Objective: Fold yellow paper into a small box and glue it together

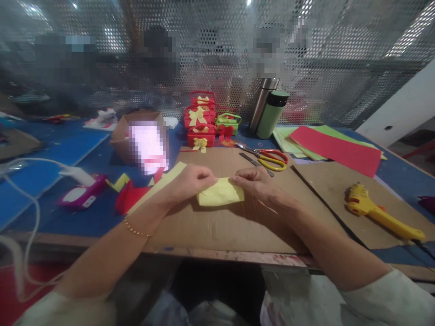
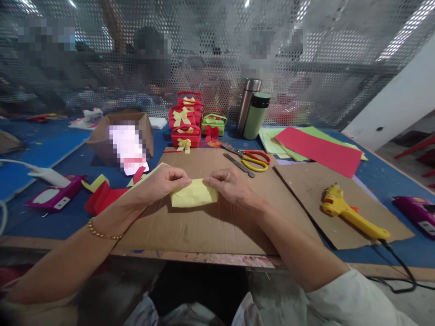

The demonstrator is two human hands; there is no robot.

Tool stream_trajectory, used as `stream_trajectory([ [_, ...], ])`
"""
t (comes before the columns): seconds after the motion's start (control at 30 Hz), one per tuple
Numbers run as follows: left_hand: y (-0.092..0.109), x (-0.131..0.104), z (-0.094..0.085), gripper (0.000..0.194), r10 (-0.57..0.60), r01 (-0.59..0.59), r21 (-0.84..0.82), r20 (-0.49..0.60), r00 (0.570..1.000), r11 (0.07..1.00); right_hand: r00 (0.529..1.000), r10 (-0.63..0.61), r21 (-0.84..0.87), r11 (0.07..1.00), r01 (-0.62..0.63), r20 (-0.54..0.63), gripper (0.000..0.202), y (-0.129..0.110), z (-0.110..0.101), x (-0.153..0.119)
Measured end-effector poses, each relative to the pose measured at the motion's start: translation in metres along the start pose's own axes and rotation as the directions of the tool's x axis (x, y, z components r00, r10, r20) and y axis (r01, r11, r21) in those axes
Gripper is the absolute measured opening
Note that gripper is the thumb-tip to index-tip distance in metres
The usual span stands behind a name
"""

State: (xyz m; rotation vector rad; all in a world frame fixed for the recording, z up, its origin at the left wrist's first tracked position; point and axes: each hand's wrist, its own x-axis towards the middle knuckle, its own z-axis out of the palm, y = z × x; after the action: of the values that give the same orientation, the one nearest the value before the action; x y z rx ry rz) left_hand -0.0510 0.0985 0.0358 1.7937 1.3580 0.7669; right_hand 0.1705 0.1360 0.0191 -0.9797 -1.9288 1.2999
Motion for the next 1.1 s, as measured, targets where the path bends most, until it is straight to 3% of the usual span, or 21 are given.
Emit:
stream_trajectory([
  [0.27,-0.009,0.005,-0.01,0.031,-0.008,0.006,-0.025,-0.046,0.999,1.0,0.999,-0.034,0.001,0.999,0.034,-0.015,0.043,0.019,-0.01,0.007],
  [0.5,-0.011,0.006,-0.008,0.03,0.046,-0.044,0.036,-0.069,0.997,0.998,0.999,-0.028,-0.041,0.999,0.026,-0.044,0.047,0.019,-0.008,0.008],
  [0.77,-0.008,0.003,-0.003,0.036,-0.067,0.064,-0.117,-0.016,0.998,0.991,0.998,-0.016,-0.031,0.999,0.014,-0.056,0.045,0.022,-0.009,0.009],
  [1.1,-0.003,0.005,-0.001,0.028,-0.097,0.093,-0.171,-0.016,0.995,0.981,1.0,-0.013,-0.048,0.999,0.012,-0.016,0.047,0.013,-0.007,0.006],
])
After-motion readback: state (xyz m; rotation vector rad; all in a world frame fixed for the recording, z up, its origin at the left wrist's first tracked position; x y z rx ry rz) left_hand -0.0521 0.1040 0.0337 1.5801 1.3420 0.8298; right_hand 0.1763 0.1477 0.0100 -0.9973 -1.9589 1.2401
